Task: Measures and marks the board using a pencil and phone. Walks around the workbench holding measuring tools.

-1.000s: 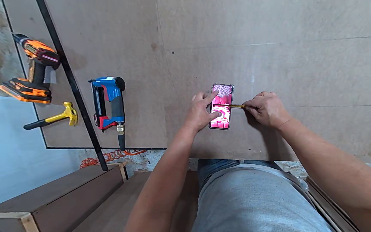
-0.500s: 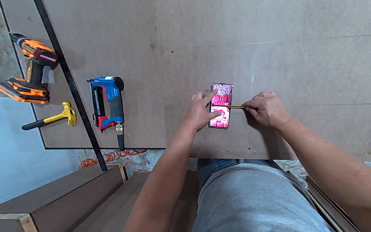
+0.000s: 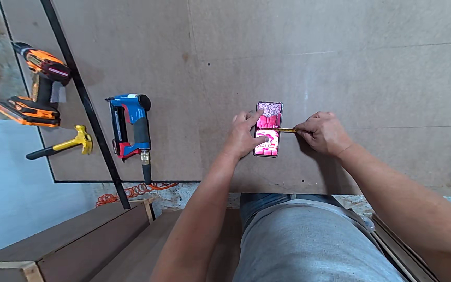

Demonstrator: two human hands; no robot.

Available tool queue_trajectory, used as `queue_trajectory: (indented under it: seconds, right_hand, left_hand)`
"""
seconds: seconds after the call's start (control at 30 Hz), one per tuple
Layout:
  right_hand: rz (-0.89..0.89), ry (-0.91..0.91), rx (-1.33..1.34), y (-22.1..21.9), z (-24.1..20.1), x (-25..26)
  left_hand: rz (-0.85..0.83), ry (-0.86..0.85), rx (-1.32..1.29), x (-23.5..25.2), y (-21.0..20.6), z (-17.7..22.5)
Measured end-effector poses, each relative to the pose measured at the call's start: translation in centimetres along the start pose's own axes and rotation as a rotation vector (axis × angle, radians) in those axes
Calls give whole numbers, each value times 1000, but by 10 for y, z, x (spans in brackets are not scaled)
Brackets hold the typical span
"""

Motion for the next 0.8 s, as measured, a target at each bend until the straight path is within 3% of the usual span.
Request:
queue_trajectory:
  seconds: [0.63,0.8]
  right_hand:
    - [-8,9,2,-1,1,0]
    - [1,8,7,-1,2,0]
  left_hand:
    - [-6,-1,-5,-1,0,-1]
    - [35,17,-287,-5,5,-14]
Point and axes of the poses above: each hand's wrist, its own x-axis towards the middle knuckle, its own y-axis out of the back of the hand, z = x × y, the point moved 8 cm from there along x, towards the middle knuckle, and after that the axes turned 6 degrees about y, right-handed, at the moved point
